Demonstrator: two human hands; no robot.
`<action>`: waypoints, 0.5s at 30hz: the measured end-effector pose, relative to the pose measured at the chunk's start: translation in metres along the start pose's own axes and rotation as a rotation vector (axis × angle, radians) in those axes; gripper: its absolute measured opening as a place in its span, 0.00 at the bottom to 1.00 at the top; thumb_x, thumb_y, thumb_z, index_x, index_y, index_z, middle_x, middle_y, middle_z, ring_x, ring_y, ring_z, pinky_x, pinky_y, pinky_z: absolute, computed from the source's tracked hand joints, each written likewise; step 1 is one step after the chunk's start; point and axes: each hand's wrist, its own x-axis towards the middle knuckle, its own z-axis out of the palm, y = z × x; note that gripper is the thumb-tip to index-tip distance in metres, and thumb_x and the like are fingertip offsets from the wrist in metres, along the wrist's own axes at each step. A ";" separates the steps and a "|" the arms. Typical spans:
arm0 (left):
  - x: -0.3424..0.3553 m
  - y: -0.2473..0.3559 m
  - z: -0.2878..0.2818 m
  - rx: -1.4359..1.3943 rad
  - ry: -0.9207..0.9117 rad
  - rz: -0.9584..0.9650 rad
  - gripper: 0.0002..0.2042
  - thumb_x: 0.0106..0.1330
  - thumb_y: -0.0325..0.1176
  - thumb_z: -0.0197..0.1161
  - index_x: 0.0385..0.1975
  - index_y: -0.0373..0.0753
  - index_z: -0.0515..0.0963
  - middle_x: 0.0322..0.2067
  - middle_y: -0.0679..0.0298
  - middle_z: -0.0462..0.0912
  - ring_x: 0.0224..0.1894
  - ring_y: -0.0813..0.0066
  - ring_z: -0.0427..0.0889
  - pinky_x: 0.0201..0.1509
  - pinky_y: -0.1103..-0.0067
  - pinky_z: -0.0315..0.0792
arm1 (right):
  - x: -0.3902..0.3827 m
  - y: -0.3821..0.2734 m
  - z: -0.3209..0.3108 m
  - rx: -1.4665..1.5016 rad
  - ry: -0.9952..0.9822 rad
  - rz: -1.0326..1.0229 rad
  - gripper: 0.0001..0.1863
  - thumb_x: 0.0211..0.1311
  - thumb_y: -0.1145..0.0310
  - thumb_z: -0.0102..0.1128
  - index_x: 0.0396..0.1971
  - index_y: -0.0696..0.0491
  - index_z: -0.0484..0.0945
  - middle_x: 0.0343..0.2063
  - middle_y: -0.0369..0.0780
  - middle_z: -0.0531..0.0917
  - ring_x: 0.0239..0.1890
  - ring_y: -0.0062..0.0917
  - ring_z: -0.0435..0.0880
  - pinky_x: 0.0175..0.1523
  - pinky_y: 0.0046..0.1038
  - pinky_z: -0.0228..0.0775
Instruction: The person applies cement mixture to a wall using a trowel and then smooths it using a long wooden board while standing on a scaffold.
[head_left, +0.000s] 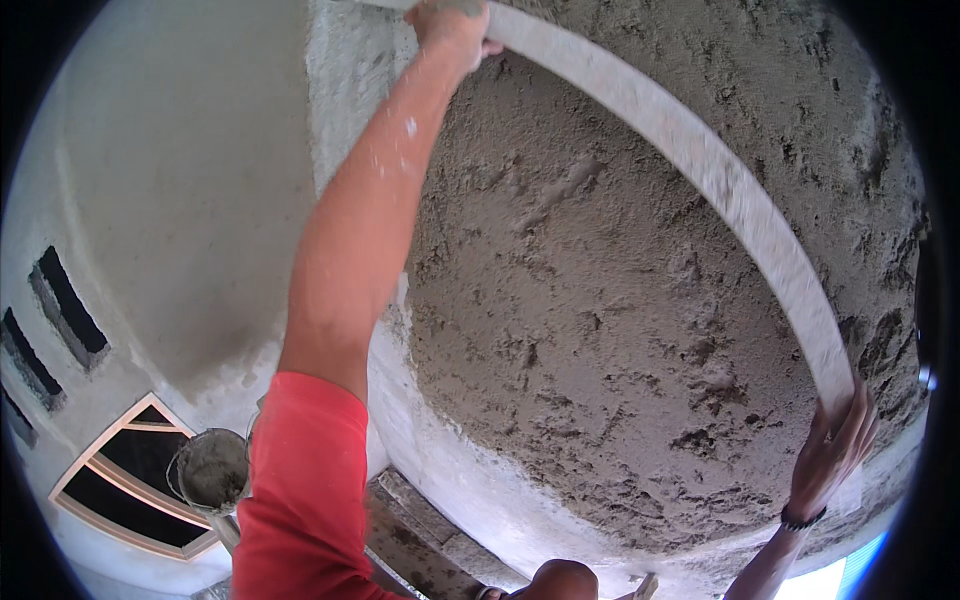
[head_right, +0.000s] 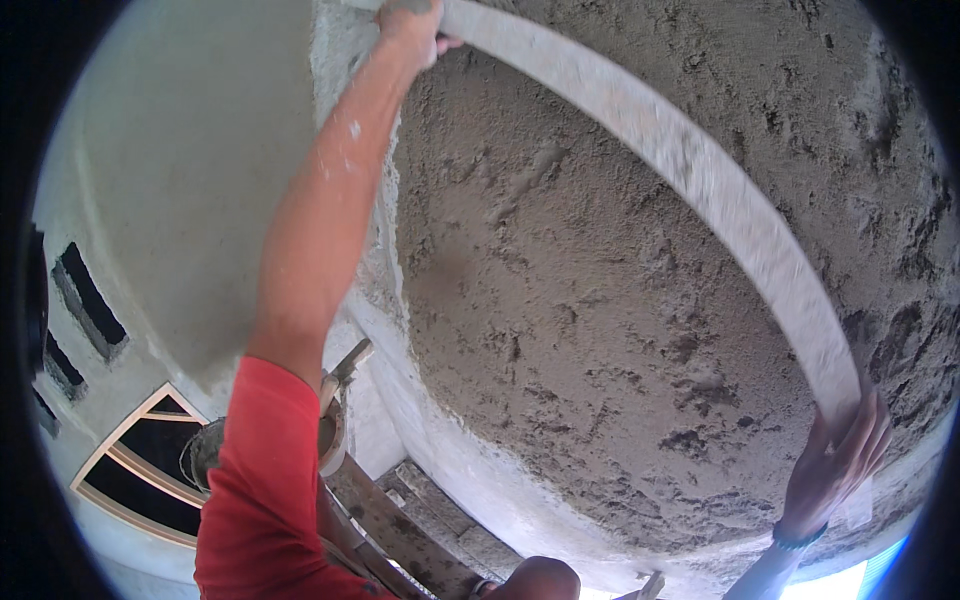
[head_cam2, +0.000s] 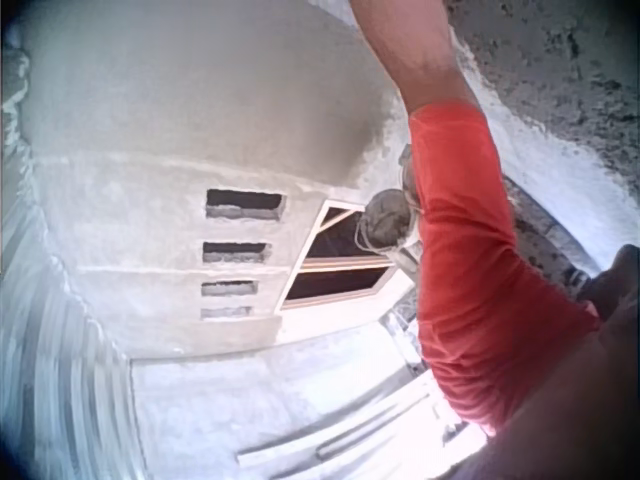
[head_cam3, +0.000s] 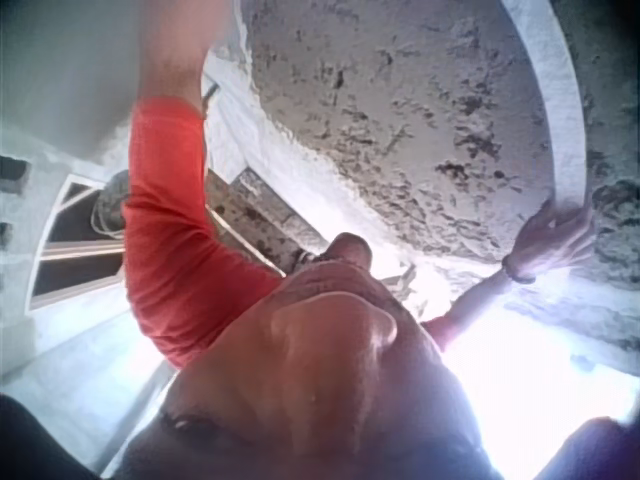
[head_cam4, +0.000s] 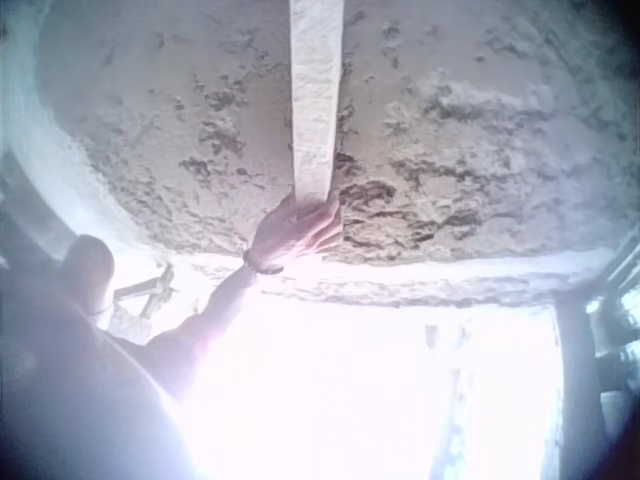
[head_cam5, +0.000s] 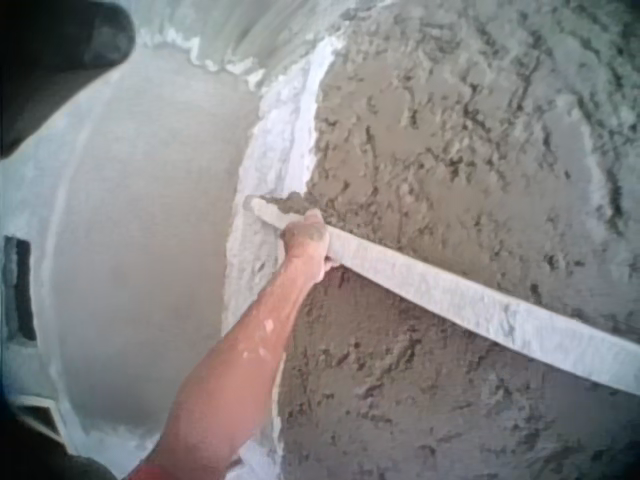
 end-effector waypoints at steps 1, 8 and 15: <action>-0.007 0.036 -0.015 -0.505 0.051 -0.228 0.25 0.56 0.43 0.63 0.49 0.35 0.69 0.40 0.55 0.80 0.40 0.57 0.81 0.40 0.61 0.75 | 0.012 0.000 0.000 -0.032 -0.001 -0.003 0.29 0.59 0.49 0.56 0.57 0.48 0.69 0.51 0.39 0.76 0.56 0.34 0.72 0.59 0.43 0.61; 0.001 0.067 -0.045 -0.929 -0.017 -0.462 0.19 0.67 0.44 0.49 0.51 0.38 0.67 0.45 0.51 0.78 0.41 0.52 0.81 0.38 0.52 0.77 | 0.028 0.010 -0.002 -0.064 0.011 -0.030 0.29 0.59 0.52 0.58 0.58 0.48 0.69 0.53 0.39 0.75 0.57 0.36 0.71 0.60 0.42 0.60; -0.054 0.036 -0.016 -0.530 -0.067 -0.369 0.15 0.69 0.43 0.47 0.44 0.38 0.68 0.34 0.56 0.77 0.33 0.60 0.81 0.22 0.68 0.73 | -0.007 0.039 -0.015 -0.019 -0.118 -0.021 0.29 0.59 0.60 0.58 0.60 0.50 0.66 0.57 0.43 0.71 0.61 0.39 0.67 0.63 0.44 0.57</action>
